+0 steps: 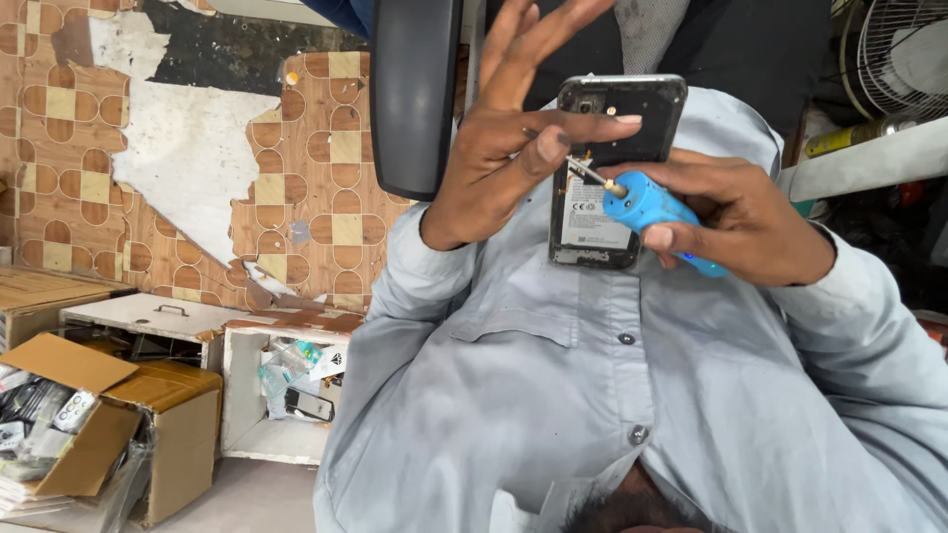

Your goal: The person uses a blue electric screwdriver to remove screws from the back of a disassembled smartphone. They hold the phone in one hand and operate the tool with the other, working on multiple screw locations around the device's frame.

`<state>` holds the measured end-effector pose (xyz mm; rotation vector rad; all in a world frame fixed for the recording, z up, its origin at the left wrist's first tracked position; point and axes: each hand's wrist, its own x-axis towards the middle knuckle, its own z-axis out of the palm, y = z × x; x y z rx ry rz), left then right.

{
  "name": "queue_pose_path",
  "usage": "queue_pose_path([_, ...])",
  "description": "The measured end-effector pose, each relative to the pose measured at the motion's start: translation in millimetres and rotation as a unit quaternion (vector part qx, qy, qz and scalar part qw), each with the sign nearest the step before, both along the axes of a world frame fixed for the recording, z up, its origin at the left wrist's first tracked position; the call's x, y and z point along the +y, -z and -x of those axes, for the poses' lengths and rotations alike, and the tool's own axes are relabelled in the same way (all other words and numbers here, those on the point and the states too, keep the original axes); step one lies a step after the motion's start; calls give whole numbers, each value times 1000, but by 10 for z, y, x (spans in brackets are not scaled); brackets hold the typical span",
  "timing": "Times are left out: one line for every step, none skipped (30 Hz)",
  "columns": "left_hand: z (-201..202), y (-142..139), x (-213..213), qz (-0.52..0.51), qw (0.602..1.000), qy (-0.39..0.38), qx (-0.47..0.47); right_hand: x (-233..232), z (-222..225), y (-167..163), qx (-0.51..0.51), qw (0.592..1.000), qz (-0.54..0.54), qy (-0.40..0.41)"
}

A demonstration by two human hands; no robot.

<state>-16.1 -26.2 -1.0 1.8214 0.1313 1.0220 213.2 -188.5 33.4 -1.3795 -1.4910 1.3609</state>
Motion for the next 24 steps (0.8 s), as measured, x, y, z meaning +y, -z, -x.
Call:
queue_pose_path([-3, 51, 9, 24, 998, 12, -60, -10, 5, -18, 2, 1000, 1, 1])
queue_pose_path([-14, 108, 39, 65, 991, 23, -118, -16, -6, -34, -7, 1000, -2, -14])
queue_pose_path([-26, 167, 67, 101, 978, 35, -177, -35, -27, -52, -16, 999, -5, -28])
queue_pose_path([63, 206, 141, 121, 975, 35, -185, -60, -35, -58, -24, 999, -9, -41])
queue_pose_path([153, 245, 208, 145, 969, 34, -197, -102, -62, -73, -25, 1000, 6, -13])
queue_pose_path([260, 256, 316, 164, 963, 30, -211, -88, -87, -96, -30, 999, 16, 11])
queue_pose_path([370, 248, 429, 182, 958, 27, -221, -73, -83, -109, -31, 999, 25, 36])
queue_pose_path([439, 269, 479, 209, 951, 28, -228, -117, -66, -126, -36, 998, 8, 52])
queue_pose_path([401, 342, 466, 251, 938, 49, -234, -156, -56, -154, -42, 997, -6, 63])
queue_pose_path([359, 401, 450, 294, 922, 69, -242, -144, -40, -196, -48, 996, -26, 68])
queue_pose_path([234, 442, 451, 330, 908, 82, -244, -113, -6, -242, -105, 988, -100, 51])
queue_pose_path([101, 450, 445, 367, 892, 94, -246, -90, 52, -285, -162, 970, -177, 40])
queue_pose_path([7, 445, 440, 393, 884, 74, -243, -89, 116, -318, -218, 943, -249, 34])
queue_pose_path([-58, 463, 386, 423, 873, 49, -239, -109, 183, -334, -298, 911, -282, 38])
queue_pose_path([-93, 503, 292, 360, 912, 0, -196, -138, 247, -335, -375, 873, -309, 35])
queue_pose_path([-110, 537, 207, 292, 943, -52, -154, -148, 281, -346, -449, 828, -335, 28])
queue_pose_path([-130, 549, 183, 246, 957, -79, -129, -119, 310, -346, -472, 808, -352, 29])
queue_pose_path([-150, 551, 157, 201, 968, -108, -106, -67, 352, -325, -493, 787, -370, 31])
queue_pose_path([-140, 555, 121, 187, 971, -116, -97, -35, 383, -308, -510, 768, -386, 30])
queue_pose_path([-106, 563, 66, 176, 972, -126, -86, -23, 395, -301, -528, 750, -398, 25])
queue_pose_path([-83, 566, 24, 163, 974, -135, -75, -11, 392, -289, -545, 730, -411, 22])
queue_pose_path([-79, 553, 15, 148, 977, -143, -64, 16, 390, -274, -563, 708, -425, 21])
queue_pose_path([-94, 532, 25, 159, 976, -133, -74, 40, 391, -260, -582, 683, -441, 14])
queue_pose_path([-109, 514, 35, 170, 974, -123, -84, 46, 384, -256, -601, 657, -455, 5])
